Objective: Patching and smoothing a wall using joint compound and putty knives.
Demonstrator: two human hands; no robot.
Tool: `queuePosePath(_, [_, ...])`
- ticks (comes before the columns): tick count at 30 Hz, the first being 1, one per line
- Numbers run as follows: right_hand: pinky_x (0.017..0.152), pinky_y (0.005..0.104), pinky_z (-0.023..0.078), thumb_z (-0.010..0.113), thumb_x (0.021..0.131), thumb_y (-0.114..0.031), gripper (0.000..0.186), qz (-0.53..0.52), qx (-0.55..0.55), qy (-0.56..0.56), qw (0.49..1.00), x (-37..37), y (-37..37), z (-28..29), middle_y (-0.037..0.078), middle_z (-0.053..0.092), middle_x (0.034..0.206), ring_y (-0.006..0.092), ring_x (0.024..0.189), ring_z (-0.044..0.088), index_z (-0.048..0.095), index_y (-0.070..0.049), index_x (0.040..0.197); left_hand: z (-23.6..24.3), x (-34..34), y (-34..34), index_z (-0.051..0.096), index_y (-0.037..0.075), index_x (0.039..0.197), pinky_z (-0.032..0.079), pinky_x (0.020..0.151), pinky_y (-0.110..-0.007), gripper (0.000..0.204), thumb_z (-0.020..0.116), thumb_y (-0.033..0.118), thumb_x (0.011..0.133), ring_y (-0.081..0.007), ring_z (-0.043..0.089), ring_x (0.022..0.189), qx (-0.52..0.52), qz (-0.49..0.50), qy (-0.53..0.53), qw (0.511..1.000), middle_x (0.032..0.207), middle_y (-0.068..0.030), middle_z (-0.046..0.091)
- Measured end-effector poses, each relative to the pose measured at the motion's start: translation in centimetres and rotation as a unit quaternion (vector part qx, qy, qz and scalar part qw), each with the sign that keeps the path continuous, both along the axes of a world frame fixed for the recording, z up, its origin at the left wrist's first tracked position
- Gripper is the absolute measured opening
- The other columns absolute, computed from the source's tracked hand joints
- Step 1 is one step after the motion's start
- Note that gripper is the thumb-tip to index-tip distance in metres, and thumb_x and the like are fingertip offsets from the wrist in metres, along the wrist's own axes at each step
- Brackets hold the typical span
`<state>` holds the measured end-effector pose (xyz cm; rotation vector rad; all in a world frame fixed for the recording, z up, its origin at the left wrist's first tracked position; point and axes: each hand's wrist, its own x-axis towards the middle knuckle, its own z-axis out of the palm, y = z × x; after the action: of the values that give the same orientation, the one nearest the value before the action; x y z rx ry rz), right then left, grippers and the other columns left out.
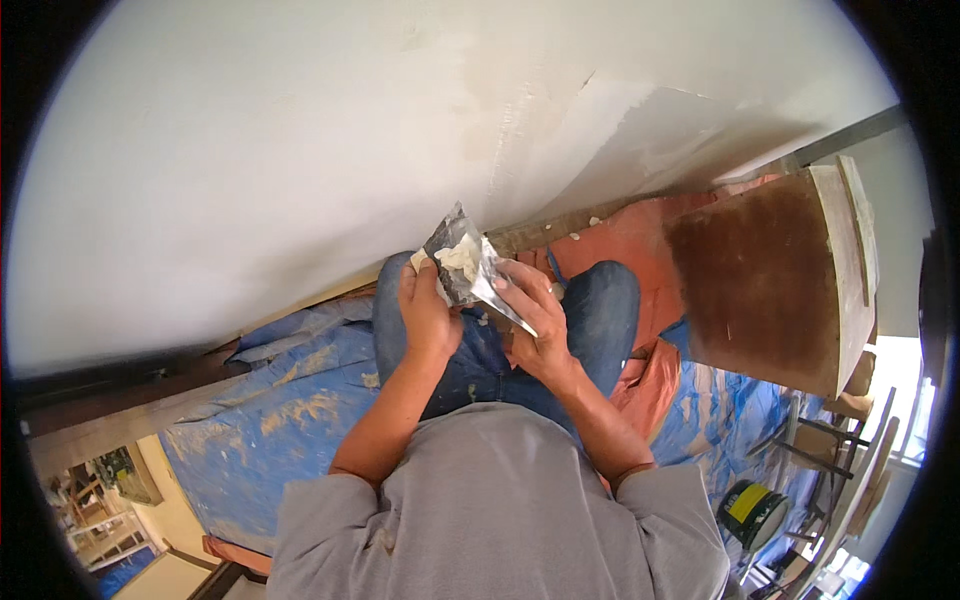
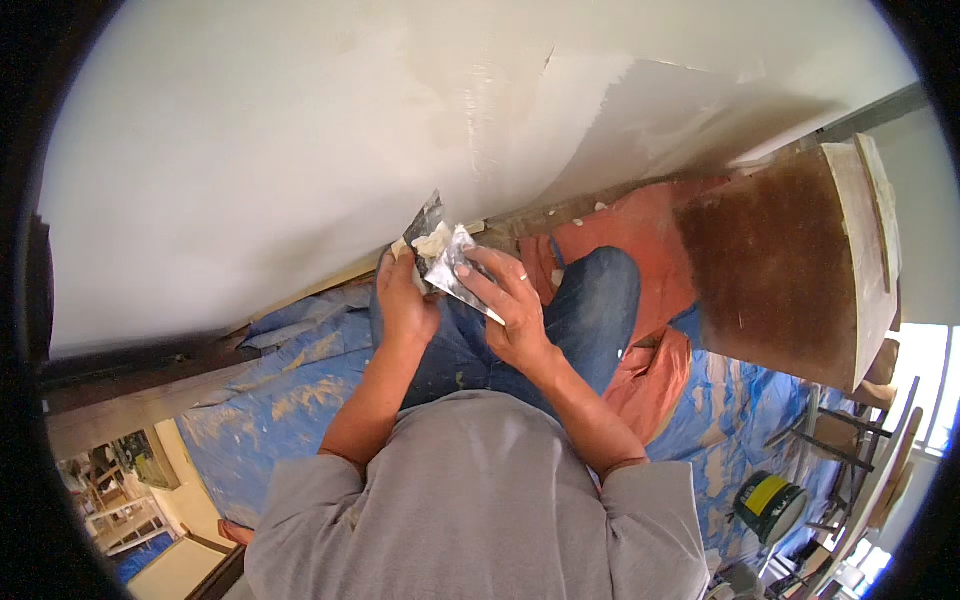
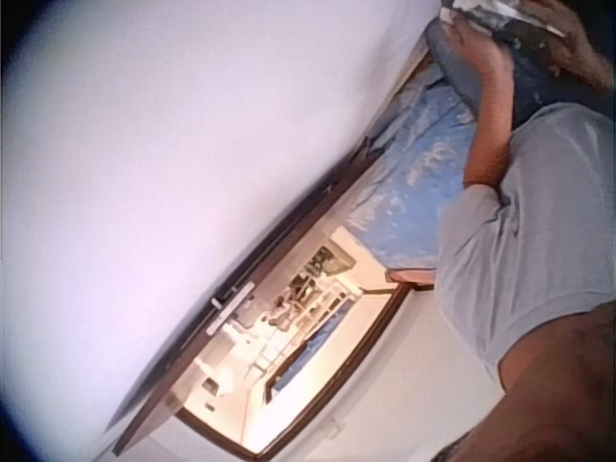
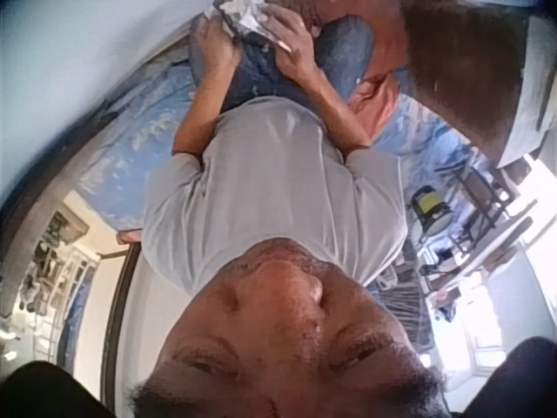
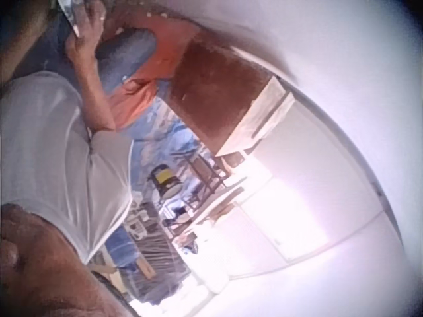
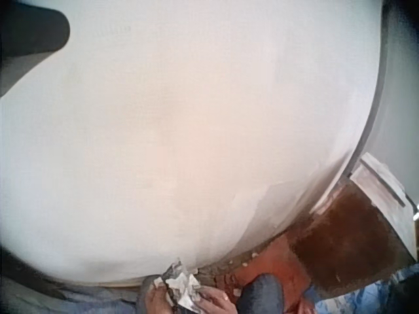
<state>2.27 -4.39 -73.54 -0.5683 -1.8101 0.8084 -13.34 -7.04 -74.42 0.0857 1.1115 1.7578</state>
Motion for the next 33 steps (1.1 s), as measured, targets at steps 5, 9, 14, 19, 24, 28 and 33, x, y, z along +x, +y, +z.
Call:
queuePosePath(5, [0.097, 0.0448, 0.053, 0.067, 0.073, 0.004, 0.055, -0.075, 0.057, -0.276, 0.956, 4.2, 3.6, -0.9, 0.011, 0.065, 0.13, 0.0362, 0.115, 0.061, 0.071, -0.016, 0.124, 1.2, -1.9, -0.6, 0.053, 0.009, 0.122, 0.052, 0.048, -0.034, 0.023, 0.048, 0.022, 0.105, -0.0182, 0.069, 0.078, 0.036, -0.016, -0.005, 0.999, 0.103, -0.0066, 0.068])
queuePosePath(9, [0.095, 0.0444, 0.055, 0.07, 0.072, -0.002, 0.055, -0.036, 0.125, -0.308, 0.943, 6.4, 6.5, 4.1, 0.006, 0.067, 0.126, 0.0341, 0.113, 0.062, 0.072, -0.02, 0.124, 2.6, -5.3, -0.6, 0.055, 0.007, 0.121, 0.049, 0.045, -0.032, 0.023, 0.049, 0.021, 0.105, -0.0155, 0.066, 0.071, 0.005, -0.15, 0.053, 0.987, 0.098, -0.0053, 0.067])
queuePosePath(14, [0.098, 0.0428, 0.054, 0.078, 0.065, -0.021, 0.056, 0.123, 0.27, -0.371, 0.88, 4.6, 5.8, 10.9, -0.001, 0.065, 0.127, 0.028, 0.116, 0.059, 0.071, -0.025, 0.121, 2.2, -5.8, 0.2, 0.055, 0.002, 0.121, 0.049, 0.045, -0.03, 0.023, 0.05, 0.018, 0.105, -0.0107, 0.062, 0.07, -0.021, -0.253, 0.117, 0.96, 0.097, -0.0041, 0.065])
queuePosePath(19, [0.098, 0.0421, 0.053, 0.067, 0.079, -0.017, 0.039, 0.159, 0.274, -0.376, 0.871, 4.2, 5.7, 9.4, -0.001, 0.067, 0.126, 0.0259, 0.111, 0.061, 0.074, -0.026, 0.116, 3.1, -5.8, 0.7, 0.055, 0.0, 0.124, 0.055, 0.059, -0.031, 0.025, 0.051, 0.016, 0.105, -0.0119, 0.063, 0.083, -0.011, -0.264, 0.122, 0.957, 0.104, -0.0052, 0.065])
queuePosePath(24, [0.094, 0.0411, 0.054, 0.066, 0.08, -0.009, 0.034, 0.133, 0.13, -0.335, 0.924, 4.7, 6.3, 7.5, 0.001, 0.07, 0.124, 0.027, 0.107, 0.062, 0.076, -0.022, 0.11, 2.0, -8.6, -0.8, 0.054, 0.0, 0.129, 0.052, 0.09, -0.033, 0.028, 0.05, 0.014, 0.105, -0.0151, 0.063, 0.101, 0.017, -0.155, 0.14, 0.978, 0.114, -0.0069, 0.065])
queuePosePath(28, [0.101, 0.045, 0.051, 0.06, 0.082, 0.009, 0.044, 0.097, -0.172, -0.088, 0.976, 5.8, 7.2, -4.2, 0.001, 0.07, 0.123, 0.0264, 0.111, 0.062, 0.07, -0.014, 0.118, 3.8, -9.4, -2.5, 0.054, 0.0, 0.13, 0.051, 0.091, -0.032, 0.028, 0.048, 0.014, 0.106, -0.0157, 0.064, 0.103, 0.038, -0.124, 0.117, 0.985, 0.116, -0.0063, 0.066])
queuePosePath(33, [0.097, 0.0552, 0.053, 0.047, 0.098, -0.012, 0.038, 0.087, -0.615, 0.539, 0.569, 0.8, 5.5, -14.1, 0.012, 0.061, 0.135, 0.0302, 0.123, 0.058, 0.05, -0.009, 0.135, 1.5, -10.9, -4.5, 0.054, 0.001, 0.13, 0.052, 0.091, -0.032, 0.028, 0.048, 0.015, 0.106, -0.0159, 0.064, 0.104, -0.002, -0.112, 0.11, 0.988, 0.118, -0.0063, 0.066])
